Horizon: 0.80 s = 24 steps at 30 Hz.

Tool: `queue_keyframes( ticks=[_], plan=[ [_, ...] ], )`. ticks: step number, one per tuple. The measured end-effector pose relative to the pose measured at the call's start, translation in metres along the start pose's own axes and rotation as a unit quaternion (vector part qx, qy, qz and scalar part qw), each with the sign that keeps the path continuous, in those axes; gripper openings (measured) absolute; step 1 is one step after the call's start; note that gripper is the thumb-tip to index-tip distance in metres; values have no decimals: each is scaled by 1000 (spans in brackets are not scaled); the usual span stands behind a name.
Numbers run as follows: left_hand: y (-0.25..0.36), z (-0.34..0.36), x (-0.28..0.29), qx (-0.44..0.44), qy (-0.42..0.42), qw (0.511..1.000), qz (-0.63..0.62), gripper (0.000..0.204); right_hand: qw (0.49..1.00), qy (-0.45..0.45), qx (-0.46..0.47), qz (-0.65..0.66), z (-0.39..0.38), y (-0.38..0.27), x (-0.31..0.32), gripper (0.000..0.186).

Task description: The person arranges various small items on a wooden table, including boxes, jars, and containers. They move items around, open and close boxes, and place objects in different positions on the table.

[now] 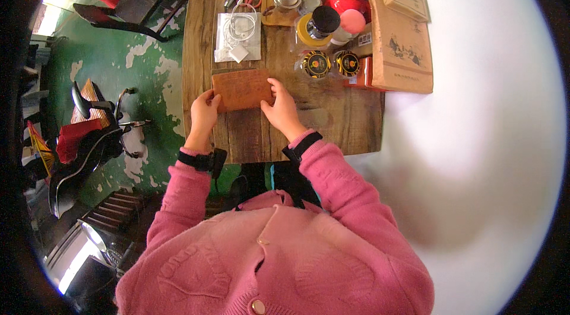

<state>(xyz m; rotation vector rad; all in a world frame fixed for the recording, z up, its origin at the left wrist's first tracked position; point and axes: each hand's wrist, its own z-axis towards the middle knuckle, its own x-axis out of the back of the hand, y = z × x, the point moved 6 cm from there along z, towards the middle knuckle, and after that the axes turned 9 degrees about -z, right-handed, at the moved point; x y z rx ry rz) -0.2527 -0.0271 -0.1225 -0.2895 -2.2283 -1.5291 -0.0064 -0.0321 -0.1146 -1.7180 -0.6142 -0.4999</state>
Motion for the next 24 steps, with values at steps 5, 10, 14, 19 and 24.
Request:
queue_keyframes(
  ticks=[5, 10, 14, 19, 24],
  plan=[
    [48, -14, 23, -19, 2, 999, -34, 37, 997, 14, 51, 59, -20, -39, 49, 62],
    [116, -35, 26, -73, -39, 996, -43, 39, 992, 81, 86, 43, -48, -74, 121, 60],
    [172, -57, 4, -124, -79, 983, -109, 40, 984, 137, 103, 39, -76, -83, 182, 58],
    [237, -80, -39, -176, -107, 971, -121, 45, 969, 213, 120, 45, -91, -70, 250, 51],
    [298, -93, -96, -224, -115, 960, -125, 49, 961, 241, 102, 93, -83, -33, 319, 45]
  ],
)
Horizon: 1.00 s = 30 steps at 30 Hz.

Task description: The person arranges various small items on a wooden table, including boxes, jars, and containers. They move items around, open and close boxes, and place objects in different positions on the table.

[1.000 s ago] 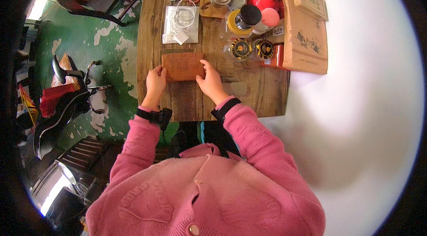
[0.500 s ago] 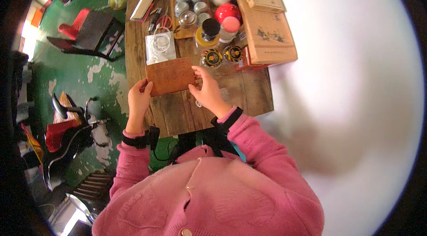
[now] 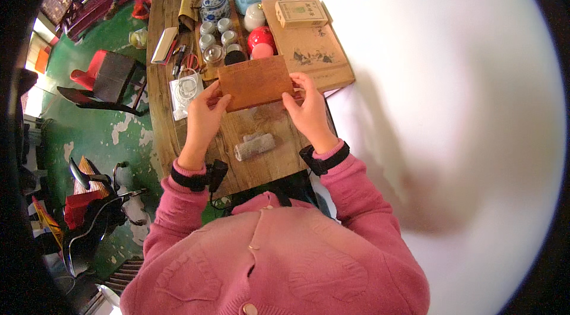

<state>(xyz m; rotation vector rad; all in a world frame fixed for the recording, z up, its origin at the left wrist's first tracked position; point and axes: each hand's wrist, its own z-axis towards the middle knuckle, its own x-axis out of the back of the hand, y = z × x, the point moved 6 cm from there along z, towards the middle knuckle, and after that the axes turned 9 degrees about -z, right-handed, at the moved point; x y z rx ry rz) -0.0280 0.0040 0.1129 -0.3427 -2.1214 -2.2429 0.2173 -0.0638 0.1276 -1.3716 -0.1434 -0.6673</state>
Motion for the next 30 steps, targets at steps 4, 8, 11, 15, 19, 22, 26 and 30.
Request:
queue_keyframes(
  ticks=[4, 8, 11, 15, 19, 22, 26, 30],
  plan=[
    [15, 22, -70, 8, -25, 1000, 9, 48, 999, 34, 13, -21, 37, 29, 51, 40],
    [11, 55, -138, -18, -20, 1000, 6, 48, 996, 56, -2, -64, 74, 65, 88, 35],
    [2, 82, -180, -38, -23, 999, 12, 51, 995, 28, -41, -88, 97, 96, 104, 35],
    [-10, 116, -214, -37, -28, 996, 71, 53, 994, -2, -16, -109, 124, 125, 105, 36],
    [-14, 131, -233, -52, -33, 994, 86, 53, 990, -4, -24, -135, 140, 144, 104, 37],
    [-17, 139, -241, -51, -30, 994, 95, 52, 988, 13, -14, -156, 149, 149, 104, 35],
    [-17, 149, -246, -73, -27, 992, 94, 52, 987, 37, -20, -152, 157, 154, 104, 33],
    [-22, 152, -249, -39, -38, 993, 101, 51, 986, 29, -27, -163, 158, 158, 101, 34]
  ],
)
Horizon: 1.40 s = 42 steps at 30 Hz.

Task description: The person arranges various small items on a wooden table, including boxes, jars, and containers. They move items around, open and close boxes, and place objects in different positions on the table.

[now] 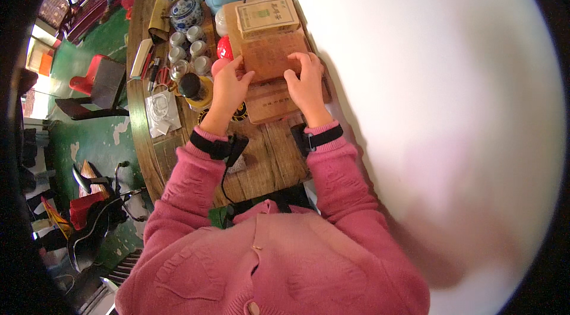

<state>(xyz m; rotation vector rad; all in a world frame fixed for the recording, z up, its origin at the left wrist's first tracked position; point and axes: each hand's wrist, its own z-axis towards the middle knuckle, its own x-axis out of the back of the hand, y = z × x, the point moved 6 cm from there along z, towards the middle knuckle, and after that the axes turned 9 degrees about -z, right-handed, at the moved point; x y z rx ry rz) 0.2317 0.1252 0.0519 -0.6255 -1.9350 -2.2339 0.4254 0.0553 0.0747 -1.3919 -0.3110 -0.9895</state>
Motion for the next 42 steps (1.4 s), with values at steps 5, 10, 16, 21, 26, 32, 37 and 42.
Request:
queue_keyframes(
  ticks=[5, 10, 16, 21, 26, 32, 37, 42],
  plan=[
    [3, 2, -1, -49, 32, 996, 70, 48, 999, -37, -7, 20, 3, 6, -2, 39],
    [1, 4, -3, -53, 15, 995, 84, 50, 997, -75, -14, 4, 9, 5, -2, 44],
    [17, -11, 6, -64, 7, 997, 44, 52, 991, -61, -17, -115, -10, -17, 6, 52],
    [39, -37, 4, -89, -27, 992, 81, 48, 985, -74, 8, -158, -31, -29, 5, 54],
    [41, -44, -6, -105, -72, 984, 121, 47, 987, -94, 31, -130, -32, -27, -4, 55],
    [39, -47, -16, -141, -85, 971, 174, 54, 986, -90, 51, -133, -29, -27, -8, 58],
    [35, -42, -17, -138, -85, 972, 172, 54, 988, -89, 42, -120, -25, -30, -12, 58],
    [33, -35, -18, -153, -73, 971, 169, 54, 990, -83, 40, -105, -21, -29, -13, 58]
  ],
)
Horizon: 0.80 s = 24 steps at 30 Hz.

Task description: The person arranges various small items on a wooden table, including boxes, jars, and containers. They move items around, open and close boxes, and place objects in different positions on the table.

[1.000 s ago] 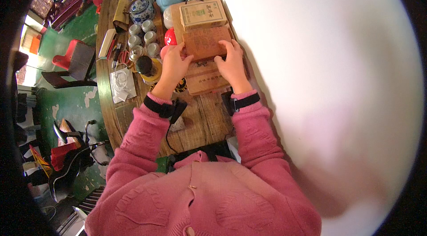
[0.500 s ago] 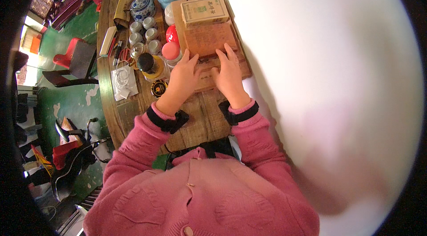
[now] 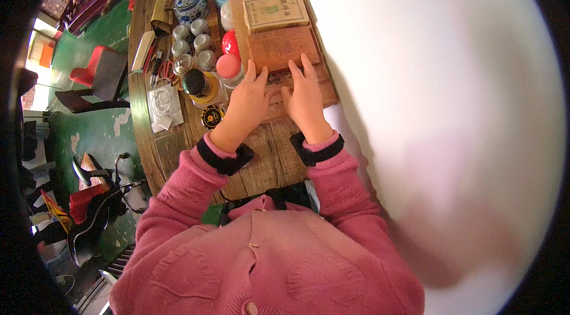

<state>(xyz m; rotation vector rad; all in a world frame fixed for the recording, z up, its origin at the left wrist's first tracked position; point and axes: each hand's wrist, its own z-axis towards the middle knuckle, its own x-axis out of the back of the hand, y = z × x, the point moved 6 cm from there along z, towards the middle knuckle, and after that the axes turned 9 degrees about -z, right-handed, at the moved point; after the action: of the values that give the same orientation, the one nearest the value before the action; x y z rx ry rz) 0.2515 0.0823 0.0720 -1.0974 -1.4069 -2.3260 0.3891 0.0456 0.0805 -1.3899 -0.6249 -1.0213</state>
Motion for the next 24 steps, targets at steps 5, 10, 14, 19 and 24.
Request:
queue_keyframes(
  ticks=[5, 10, 14, 19, 24],
  plan=[
    [-6, -7, 5, 24, -6, 999, -29, 54, 999, 16, 29, -19, -3, -8, -4, 59],
    [-7, -22, 42, -21, 46, 993, -107, 54, 1000, 9, -1, -25, -10, -23, 2, 56],
    [-19, -46, 95, -13, 128, 977, -170, 35, 999, 42, 12, -23, -22, -54, 6, 51],
    [-74, -105, 167, 48, 224, 964, -132, 20, 997, 56, 47, 5, -48, -109, -2, 42],
    [-167, -178, 217, 143, 247, 956, -62, 18, 996, 54, 70, 30, -73, -167, -28, 39]
  ],
)
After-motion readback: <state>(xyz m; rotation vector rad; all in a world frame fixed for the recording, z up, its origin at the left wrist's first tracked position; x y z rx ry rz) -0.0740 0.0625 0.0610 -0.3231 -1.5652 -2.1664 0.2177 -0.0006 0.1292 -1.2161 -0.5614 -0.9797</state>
